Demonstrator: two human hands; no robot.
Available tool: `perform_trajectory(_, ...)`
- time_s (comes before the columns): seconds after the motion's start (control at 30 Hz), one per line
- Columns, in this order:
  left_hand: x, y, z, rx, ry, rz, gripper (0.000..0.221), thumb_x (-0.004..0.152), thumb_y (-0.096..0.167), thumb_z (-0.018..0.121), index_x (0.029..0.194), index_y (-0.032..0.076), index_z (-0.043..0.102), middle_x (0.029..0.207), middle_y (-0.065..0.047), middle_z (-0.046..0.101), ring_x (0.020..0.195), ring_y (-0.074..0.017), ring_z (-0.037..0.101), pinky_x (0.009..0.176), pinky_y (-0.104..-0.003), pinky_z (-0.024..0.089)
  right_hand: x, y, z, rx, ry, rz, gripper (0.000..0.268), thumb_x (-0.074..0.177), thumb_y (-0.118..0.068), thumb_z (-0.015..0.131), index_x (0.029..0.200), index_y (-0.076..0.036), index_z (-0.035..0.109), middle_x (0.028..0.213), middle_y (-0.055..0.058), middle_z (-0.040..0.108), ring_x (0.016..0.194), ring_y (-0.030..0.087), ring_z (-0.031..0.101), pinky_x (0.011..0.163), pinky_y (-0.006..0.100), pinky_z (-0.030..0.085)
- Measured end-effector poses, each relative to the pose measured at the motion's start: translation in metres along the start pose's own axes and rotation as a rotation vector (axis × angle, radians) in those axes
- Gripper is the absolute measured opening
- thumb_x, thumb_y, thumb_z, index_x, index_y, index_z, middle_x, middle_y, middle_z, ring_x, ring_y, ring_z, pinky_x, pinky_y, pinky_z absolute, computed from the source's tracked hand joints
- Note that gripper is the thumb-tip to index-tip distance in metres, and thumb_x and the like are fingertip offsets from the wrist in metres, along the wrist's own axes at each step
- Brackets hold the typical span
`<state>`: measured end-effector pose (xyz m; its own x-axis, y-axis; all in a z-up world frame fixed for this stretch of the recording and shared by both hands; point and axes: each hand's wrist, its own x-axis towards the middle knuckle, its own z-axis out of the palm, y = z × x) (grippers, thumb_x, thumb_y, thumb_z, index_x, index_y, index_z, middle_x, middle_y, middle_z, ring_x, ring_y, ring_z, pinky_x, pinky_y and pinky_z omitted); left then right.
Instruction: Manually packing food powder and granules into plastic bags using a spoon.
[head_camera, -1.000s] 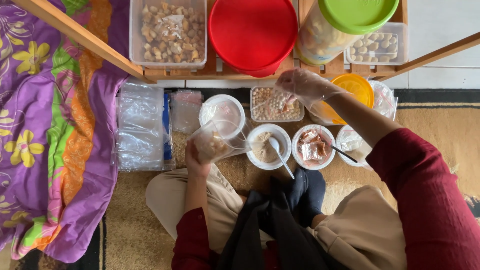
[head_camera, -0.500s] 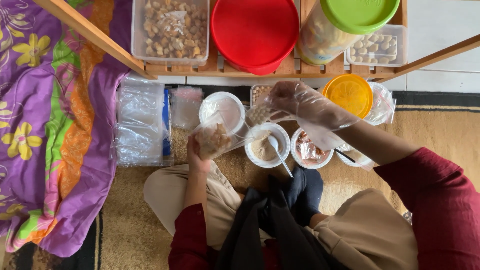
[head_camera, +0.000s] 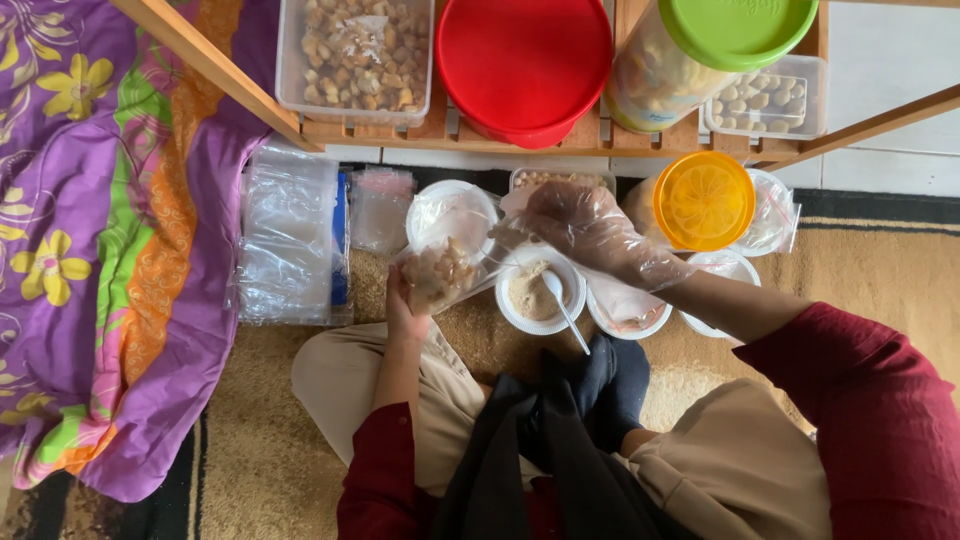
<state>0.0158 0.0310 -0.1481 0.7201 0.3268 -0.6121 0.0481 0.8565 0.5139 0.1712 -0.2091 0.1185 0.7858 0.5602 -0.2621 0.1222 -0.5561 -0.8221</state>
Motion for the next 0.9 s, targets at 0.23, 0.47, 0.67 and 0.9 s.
perform_trajectory(0.23,-0.013,0.001,0.014,0.063,-0.003,-0.066,0.032,0.094,0.06,0.062,0.106,0.032,0.072,0.108,0.007,0.076,0.103,-0.0149,0.073,0.092,-0.038,0.061,0.002,0.009,0.015,0.819,-0.126,0.468,0.02,0.099,-0.001,0.059,0.116,0.007,0.053,0.102,0.016,0.066,0.096,0.023,0.072,0.094,0.039,0.063)
perform_trajectory(0.47,0.009,-0.019,-0.011,0.072,-0.096,-0.089,0.039,0.099,0.059,0.054,0.116,0.027,0.069,0.115,0.003,0.075,0.108,-0.016,0.072,0.093,-0.039,0.061,0.004,0.002,0.02,0.33,-0.084,0.091,0.034,0.1,-0.002,0.052,0.131,-0.006,0.065,0.108,0.024,0.069,0.089,0.03,0.075,0.083,0.042,0.067)
perform_trajectory(0.67,-0.006,-0.013,0.005,0.109,-0.147,-0.058,0.037,0.103,0.054,0.052,0.117,0.024,0.069,0.114,0.003,0.074,0.107,-0.0132,0.072,0.096,-0.035,0.059,0.005,-0.018,0.024,0.124,-0.037,0.194,0.026,0.098,0.001,0.056,0.095,-0.01,0.079,0.091,0.013,0.077,0.082,0.019,0.079,0.076,0.024,0.065)
perform_trajectory(0.9,0.003,-0.024,-0.006,0.178,-0.144,-0.015,0.033,0.104,0.047,0.054,0.112,0.02,0.072,0.108,0.003,0.075,0.101,-0.0104,0.071,0.094,-0.031,0.059,-0.005,-0.051,0.014,0.494,-0.41,0.544,0.032,0.104,0.006,0.045,0.124,0.0,0.07,0.128,0.023,0.066,0.116,0.028,0.066,0.11,0.039,0.051)
